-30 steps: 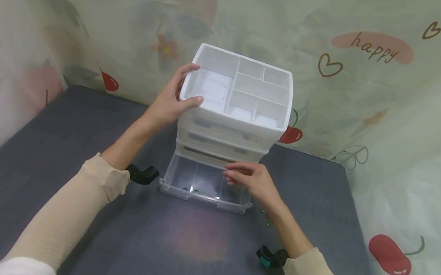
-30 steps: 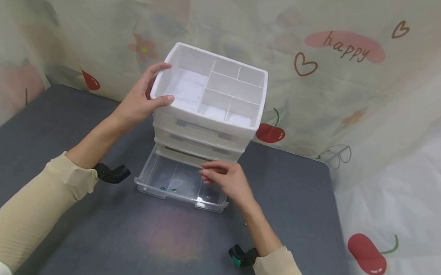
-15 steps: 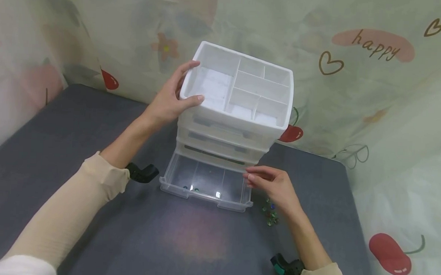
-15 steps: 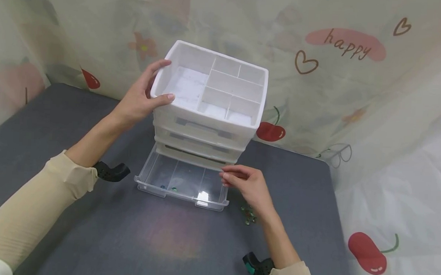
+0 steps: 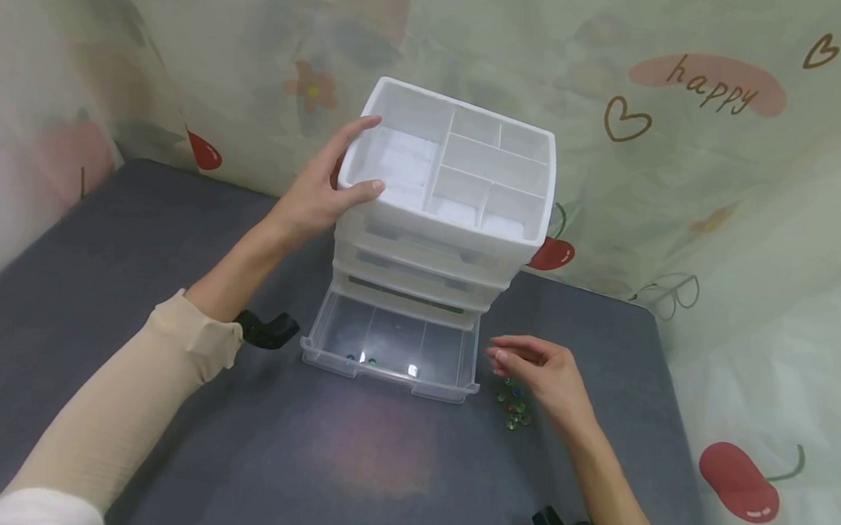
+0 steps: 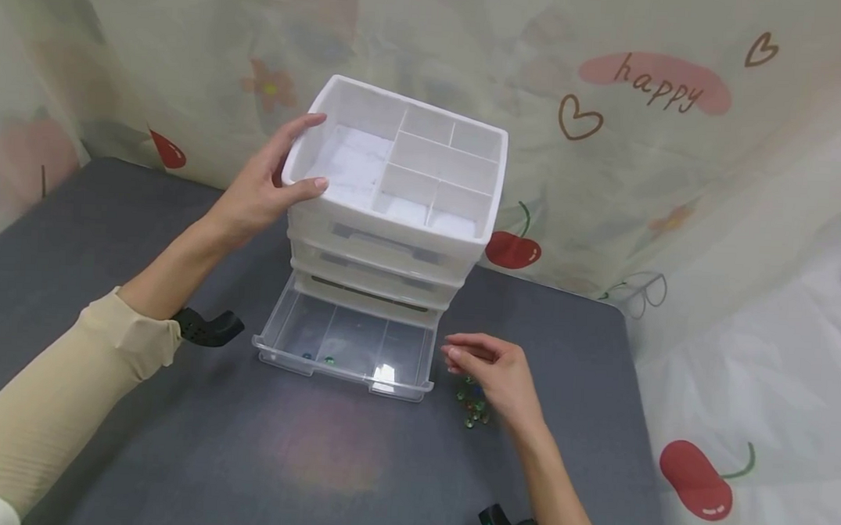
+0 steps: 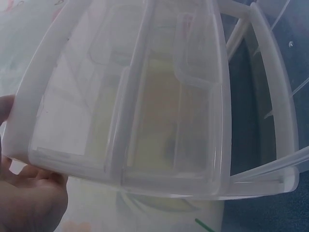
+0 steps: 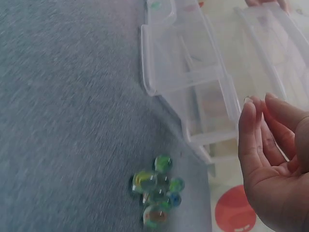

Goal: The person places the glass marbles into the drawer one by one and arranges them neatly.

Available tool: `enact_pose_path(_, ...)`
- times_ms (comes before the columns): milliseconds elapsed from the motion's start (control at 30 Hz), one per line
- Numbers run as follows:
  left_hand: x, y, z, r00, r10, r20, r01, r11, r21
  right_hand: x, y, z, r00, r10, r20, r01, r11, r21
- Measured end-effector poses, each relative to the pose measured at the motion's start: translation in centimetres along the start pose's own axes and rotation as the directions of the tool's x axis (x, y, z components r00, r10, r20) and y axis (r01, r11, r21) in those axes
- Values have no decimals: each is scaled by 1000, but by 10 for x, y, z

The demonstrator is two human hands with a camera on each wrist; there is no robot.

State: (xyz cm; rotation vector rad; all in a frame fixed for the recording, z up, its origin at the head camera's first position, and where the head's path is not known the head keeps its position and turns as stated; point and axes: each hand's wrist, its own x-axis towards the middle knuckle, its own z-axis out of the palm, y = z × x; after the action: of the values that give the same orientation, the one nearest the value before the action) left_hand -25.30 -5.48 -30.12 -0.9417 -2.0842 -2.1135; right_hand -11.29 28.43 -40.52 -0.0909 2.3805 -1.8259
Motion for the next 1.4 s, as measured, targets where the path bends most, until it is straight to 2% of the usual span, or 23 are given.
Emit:
enact_pose_path(233, -1, 0, 0, 1000, 14, 4, -14, 1000, 12, -12, 6, -9, 998, 37, -57, -38, 999, -16)
enact_pose_path(600, -1, 1, 0, 1000, 2, -2, -2, 1000, -6, -26, 21, -20, 998, 37, -57, -39, 999, -34)
enact_pose_path(933, -3, 0, -1, 1000, 25, -3, -25, 999, 21, -39, 33, -27, 992, 51, -118, -64, 992, -110)
enact_pose_path(1100, -3, -1, -1, 1000, 20, -5, -20, 1000, 2, -44, 40, -29, 989, 61, -134, -79, 988, -132)
enact_pose_path(1200, -3, -1, -1, 1000, 11, -7, -11, 1000, 2, -47, 44, -30, 987, 77, -139, -95, 987, -130)
enact_pose_path(1400, -1, -2, 0, 999, 33, -2, -32, 999, 23, -53, 52, -33, 973, 141, -184, -169, 975, -148)
